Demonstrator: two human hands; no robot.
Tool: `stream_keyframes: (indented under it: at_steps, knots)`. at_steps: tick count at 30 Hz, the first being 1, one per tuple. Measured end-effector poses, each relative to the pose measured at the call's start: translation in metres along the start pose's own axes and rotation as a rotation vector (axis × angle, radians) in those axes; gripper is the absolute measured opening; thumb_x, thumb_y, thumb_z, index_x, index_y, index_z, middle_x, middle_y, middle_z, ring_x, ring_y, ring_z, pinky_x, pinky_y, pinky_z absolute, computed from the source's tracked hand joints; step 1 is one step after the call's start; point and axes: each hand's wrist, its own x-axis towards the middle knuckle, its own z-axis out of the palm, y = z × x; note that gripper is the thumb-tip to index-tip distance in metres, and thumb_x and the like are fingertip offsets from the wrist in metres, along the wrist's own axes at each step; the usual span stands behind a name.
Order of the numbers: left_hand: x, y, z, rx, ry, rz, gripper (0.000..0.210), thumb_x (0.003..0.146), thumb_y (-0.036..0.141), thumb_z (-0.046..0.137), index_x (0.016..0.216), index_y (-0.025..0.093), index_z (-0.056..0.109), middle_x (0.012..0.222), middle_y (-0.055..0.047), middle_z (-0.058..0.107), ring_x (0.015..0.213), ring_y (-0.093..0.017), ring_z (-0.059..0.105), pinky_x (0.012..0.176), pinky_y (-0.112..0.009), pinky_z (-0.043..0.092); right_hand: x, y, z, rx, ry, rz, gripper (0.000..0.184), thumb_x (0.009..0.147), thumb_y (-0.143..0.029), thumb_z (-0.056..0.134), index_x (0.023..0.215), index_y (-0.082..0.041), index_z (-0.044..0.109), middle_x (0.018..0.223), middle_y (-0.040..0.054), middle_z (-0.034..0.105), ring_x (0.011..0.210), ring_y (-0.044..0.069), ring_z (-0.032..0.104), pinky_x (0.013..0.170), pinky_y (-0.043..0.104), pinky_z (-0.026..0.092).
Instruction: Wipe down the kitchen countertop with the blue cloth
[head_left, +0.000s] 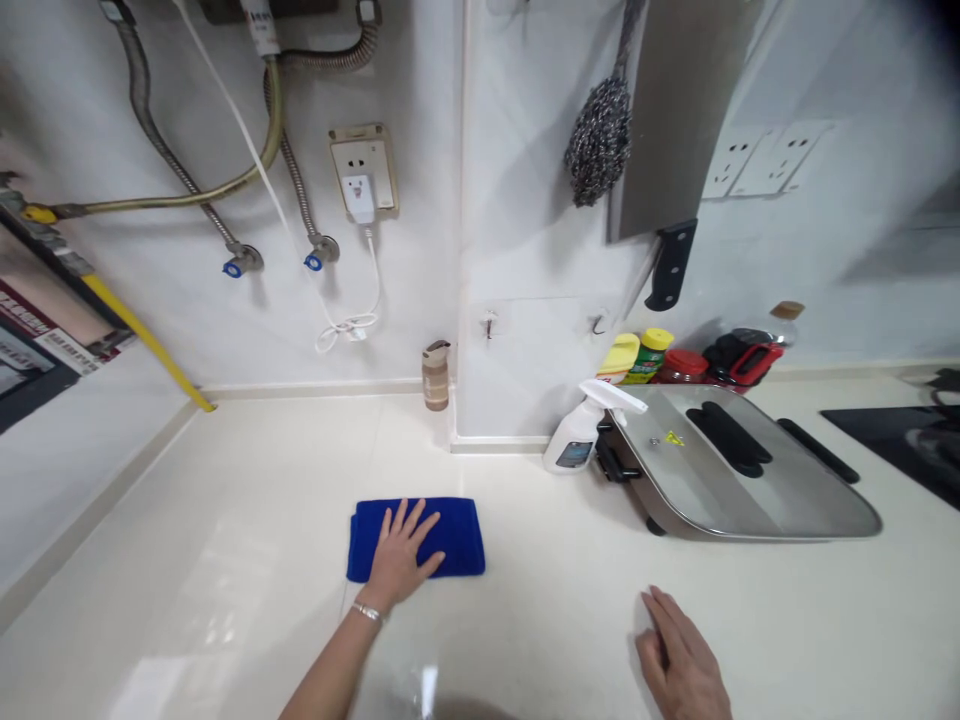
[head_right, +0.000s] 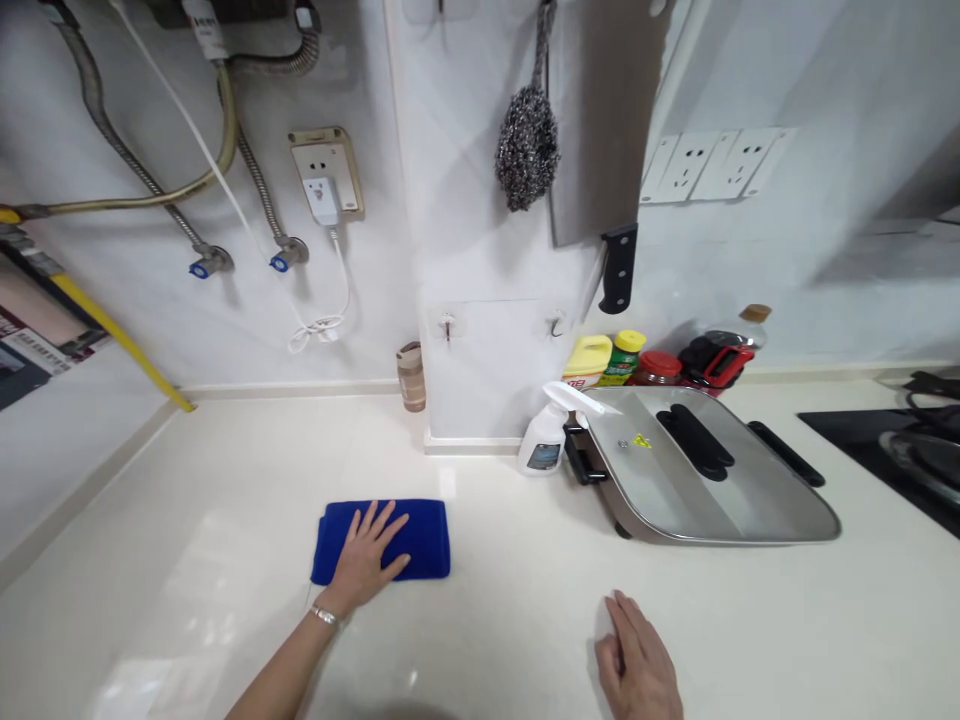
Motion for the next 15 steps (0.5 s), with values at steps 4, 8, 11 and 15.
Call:
stream_keyframes:
  at_steps: [4, 8, 11, 15]
  knots:
    - [0.024, -0.030, 0.001, 0.041, 0.056, -0.150, 0.060, 0.094, 0.057, 0.047, 0.150, 0.037, 0.038, 0.161, -0.001, 0.031, 0.150, -0.034, 0.022, 0.120, -0.063, 0.024, 0.000, -0.001, -0.001, 0.015, -0.014, 0.023, 0.052, 0.094, -0.037, 0.044, 0.144, -0.020, 0.045, 0.142, 0.0136, 0.053, 0.128, 0.032, 0.052, 0.107, 0.055, 0.047]
    - [0.053, -0.052, 0.005, 0.083, 0.121, -0.267, 0.061, 0.094, 0.058, 0.045, 0.150, 0.035, 0.039, 0.160, -0.004, 0.034, 0.150, -0.036, 0.022, 0.120, -0.063, 0.022, 0.001, 0.000, 0.000, 0.020, -0.009, 0.022, 0.052, 0.094, -0.038, 0.044, 0.142, -0.019, 0.047, 0.141, 0.0139, 0.054, 0.127, 0.032, 0.053, 0.108, 0.054, 0.047]
    - [0.077, -0.063, 0.006, 0.088, 0.133, -0.293, 0.062, 0.094, 0.059, 0.043, 0.150, 0.034, 0.039, 0.159, -0.005, 0.034, 0.150, -0.037, 0.021, 0.120, -0.064, 0.020, 0.000, 0.004, 0.000, 0.015, -0.005, 0.019, 0.051, 0.094, -0.040, 0.045, 0.140, -0.019, 0.049, 0.140, 0.0138, 0.054, 0.125, 0.033, 0.055, 0.107, 0.054, 0.048]
    - [0.105, -0.075, 0.005, 0.065, 0.108, -0.248, 0.062, 0.094, 0.059, 0.042, 0.150, 0.034, 0.039, 0.161, -0.005, 0.030, 0.150, -0.036, 0.020, 0.121, -0.064, 0.019, -0.001, 0.009, 0.001, 0.001, -0.003, -0.019, 0.052, 0.092, -0.041, 0.048, 0.139, -0.021, 0.051, 0.139, 0.0129, 0.056, 0.122, 0.034, 0.058, 0.103, 0.054, 0.051]
